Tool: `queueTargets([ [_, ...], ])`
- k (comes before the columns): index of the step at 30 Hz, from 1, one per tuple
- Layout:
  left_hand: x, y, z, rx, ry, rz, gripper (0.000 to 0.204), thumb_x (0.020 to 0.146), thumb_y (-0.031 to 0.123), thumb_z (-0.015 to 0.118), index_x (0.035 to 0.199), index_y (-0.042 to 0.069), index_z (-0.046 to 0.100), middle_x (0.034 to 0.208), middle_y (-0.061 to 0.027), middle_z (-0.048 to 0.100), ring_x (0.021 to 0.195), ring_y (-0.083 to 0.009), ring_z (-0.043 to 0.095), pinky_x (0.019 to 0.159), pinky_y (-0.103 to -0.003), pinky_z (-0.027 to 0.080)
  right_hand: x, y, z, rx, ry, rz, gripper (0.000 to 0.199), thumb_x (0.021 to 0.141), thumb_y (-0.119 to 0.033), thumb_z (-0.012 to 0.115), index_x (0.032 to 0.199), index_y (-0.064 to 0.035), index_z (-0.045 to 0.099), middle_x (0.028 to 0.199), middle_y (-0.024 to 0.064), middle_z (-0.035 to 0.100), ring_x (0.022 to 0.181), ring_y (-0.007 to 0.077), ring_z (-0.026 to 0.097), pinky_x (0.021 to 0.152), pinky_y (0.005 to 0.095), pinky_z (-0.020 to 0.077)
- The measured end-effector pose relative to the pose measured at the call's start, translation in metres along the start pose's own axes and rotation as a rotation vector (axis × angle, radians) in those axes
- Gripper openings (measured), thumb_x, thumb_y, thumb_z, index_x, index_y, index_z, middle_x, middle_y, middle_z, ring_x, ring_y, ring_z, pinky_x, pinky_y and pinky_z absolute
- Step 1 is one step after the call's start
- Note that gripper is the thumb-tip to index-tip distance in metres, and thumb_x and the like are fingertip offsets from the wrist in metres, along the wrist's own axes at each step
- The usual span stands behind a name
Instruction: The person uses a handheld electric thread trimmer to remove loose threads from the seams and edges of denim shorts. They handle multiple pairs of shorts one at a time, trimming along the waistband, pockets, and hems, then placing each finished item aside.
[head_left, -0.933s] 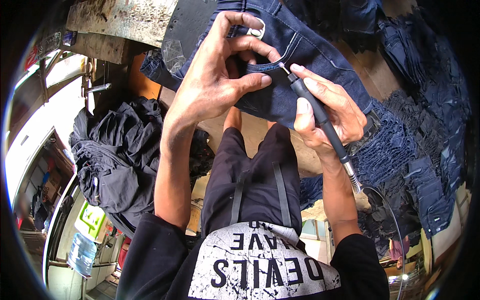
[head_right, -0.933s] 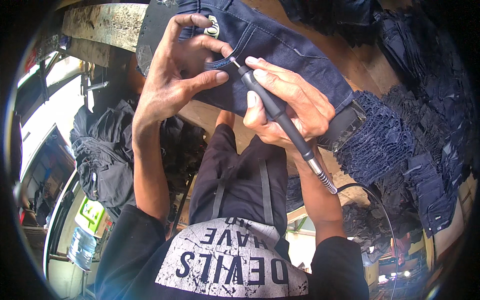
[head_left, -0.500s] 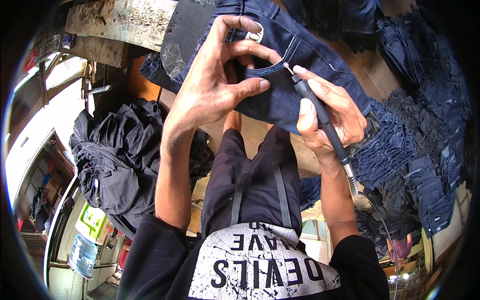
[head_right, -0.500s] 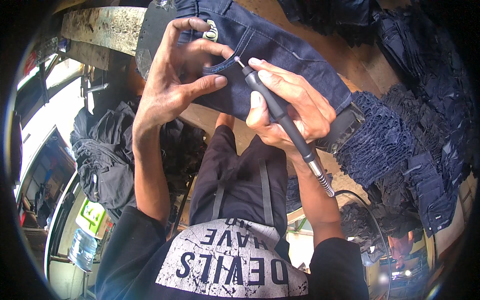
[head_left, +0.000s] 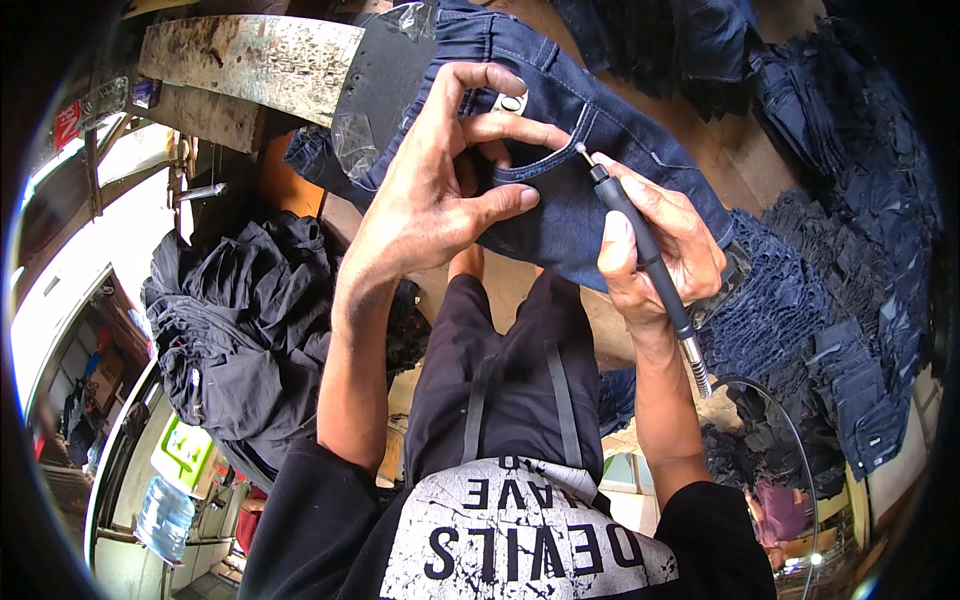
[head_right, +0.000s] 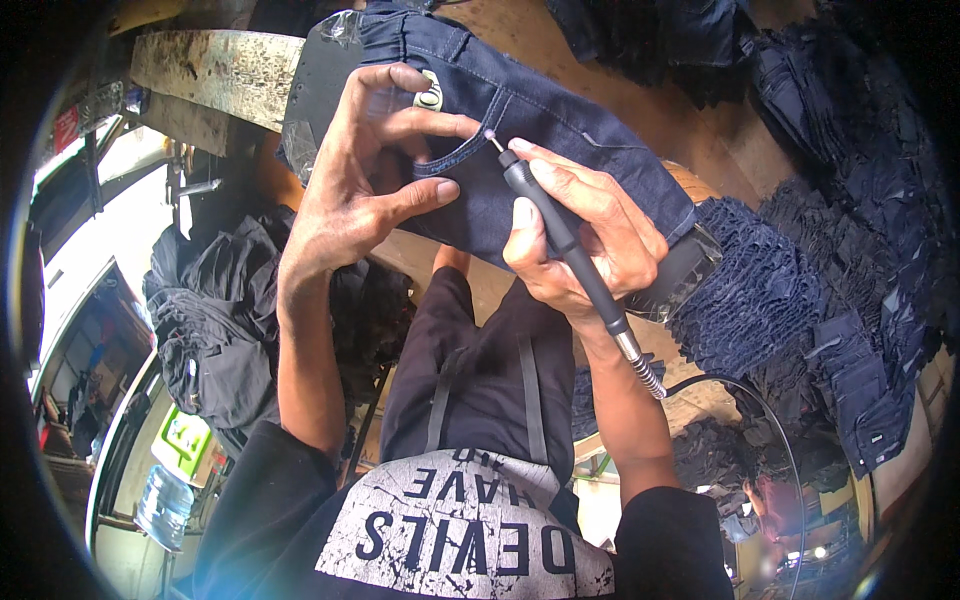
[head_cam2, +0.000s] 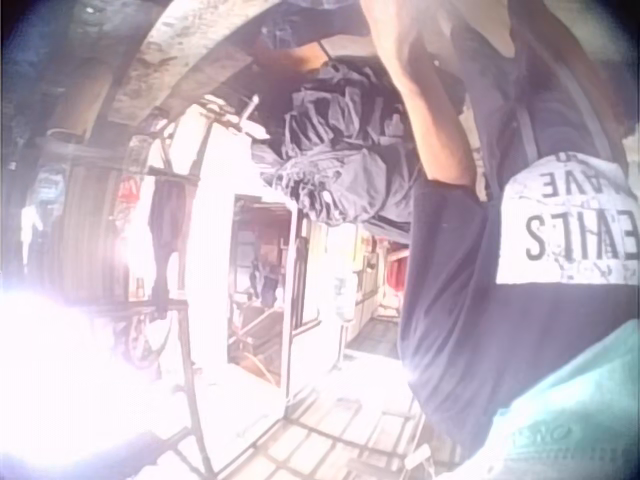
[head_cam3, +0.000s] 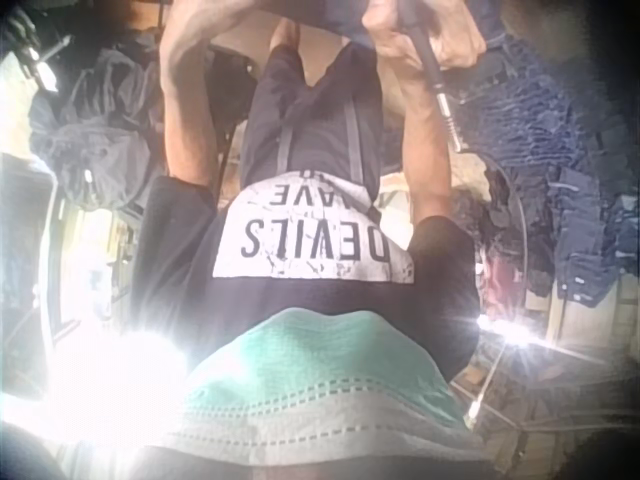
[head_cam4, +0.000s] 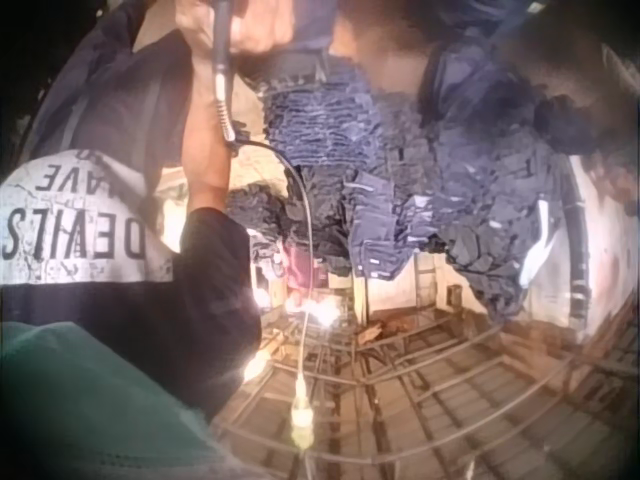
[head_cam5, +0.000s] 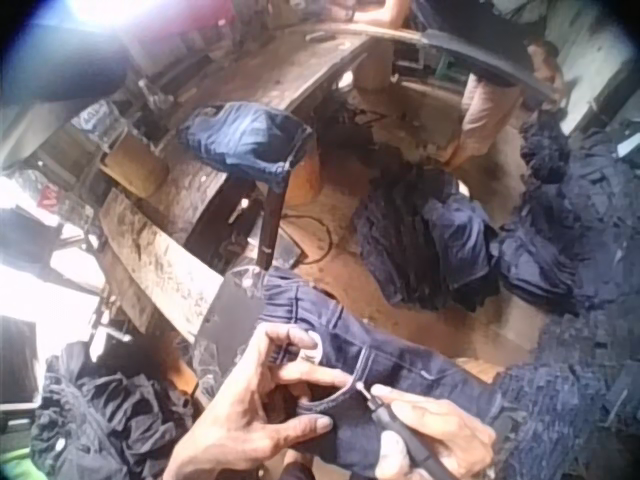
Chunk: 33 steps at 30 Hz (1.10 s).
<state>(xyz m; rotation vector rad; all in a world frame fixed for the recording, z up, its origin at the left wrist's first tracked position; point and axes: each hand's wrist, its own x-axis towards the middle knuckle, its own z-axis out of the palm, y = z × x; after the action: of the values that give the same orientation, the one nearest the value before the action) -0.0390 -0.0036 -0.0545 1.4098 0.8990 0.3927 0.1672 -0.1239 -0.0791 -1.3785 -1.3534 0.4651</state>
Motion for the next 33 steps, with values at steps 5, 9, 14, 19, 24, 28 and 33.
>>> queueTargets([
  [5,0.001,0.002,-0.001,0.036,-0.001,0.031,0.082,0.08,-0.003,0.093,0.144,0.008,0.042,0.127,-0.009,0.081,0.094,-0.0138,0.06,0.094,-0.03,0.051,0.002,-0.002,0.0,-0.008,0.013,0.016,0.026,0.093,0.0,0.071,0.117,0.009,0.07,0.11,0.0299,0.08,0.098,0.0322,0.082,0.085,0.0372,0.0683],
  [9,0.0,0.003,-0.001,0.006,0.0,0.007,0.081,0.079,-0.004,0.092,0.143,0.008,0.044,0.128,-0.0067,0.081,0.095,-0.014,0.061,0.096,-0.03,0.05,0.003,-0.003,0.001,-0.018,0.037,0.033,0.024,0.093,-0.001,0.072,0.115,0.01,0.07,0.109,0.0292,0.08,0.097,0.0319,0.082,0.084,0.0368,0.0685],
  [14,-0.001,0.003,0.0,-0.02,0.011,0.056,0.078,0.078,-0.007,0.086,0.144,0.008,0.047,0.13,-0.0039,0.081,0.114,-0.0145,0.068,0.104,-0.032,0.048,0.002,-0.003,0.002,-0.059,0.064,0.047,0.024,0.093,-0.001,0.072,0.114,0.0108,0.07,0.107,0.0274,0.08,0.096,0.0307,0.081,0.083,0.0356,0.0686],
  [19,-0.001,0.004,-0.001,0.0,-0.008,0.045,0.078,0.079,-0.007,0.085,0.145,0.008,0.047,0.133,-0.0046,0.081,0.124,-0.0151,0.068,0.107,-0.033,0.047,0.002,-0.004,0.003,-0.05,0.086,0.092,0.024,0.096,-0.003,0.074,0.115,0.0112,0.07,0.106,0.0256,0.08,0.093,0.0289,0.081,0.082,0.0347,0.0683],
  [24,-0.002,0.007,-0.001,0.017,-0.028,0.013,0.077,0.083,-0.002,0.09,0.145,0.008,0.045,0.138,-0.0104,0.078,0.089,-0.0105,0.059,0.084,-0.027,0.051,0.0,-0.001,0.002,-0.073,0.093,0.095,0.025,0.097,-0.004,0.075,0.116,0.0116,0.07,0.106,0.0258,0.079,0.095,0.0288,0.081,0.081,0.0339,0.068],
  [28,0.0,0.004,-0.003,0.053,-0.009,0.061,0.075,0.082,-0.005,0.086,0.144,0.01,0.047,0.137,-0.007,0.079,0.097,-0.0119,0.067,0.086,-0.027,0.052,-0.004,0.003,0.003,-0.05,0.088,0.171,0.025,0.1,-0.005,0.075,0.116,0.0129,0.069,0.107,0.0274,0.079,0.098,0.0298,0.082,0.085,0.0345,0.0678],
  [33,-0.008,-0.006,0.022,0.228,0.208,0.22,0.064,0.085,0.004,0.089,0.14,0.01,0.057,0.128,-0.0058,0.082,0.1,-0.0186,0.074,0.089,-0.032,0.055,-0.002,0.003,0.002,0.109,0.115,0.259,0.028,0.108,-0.008,0.068,0.125,0.014,0.064,0.114,0.0298,0.077,0.107,0.0368,0.081,0.098,0.0422,0.0665],
])
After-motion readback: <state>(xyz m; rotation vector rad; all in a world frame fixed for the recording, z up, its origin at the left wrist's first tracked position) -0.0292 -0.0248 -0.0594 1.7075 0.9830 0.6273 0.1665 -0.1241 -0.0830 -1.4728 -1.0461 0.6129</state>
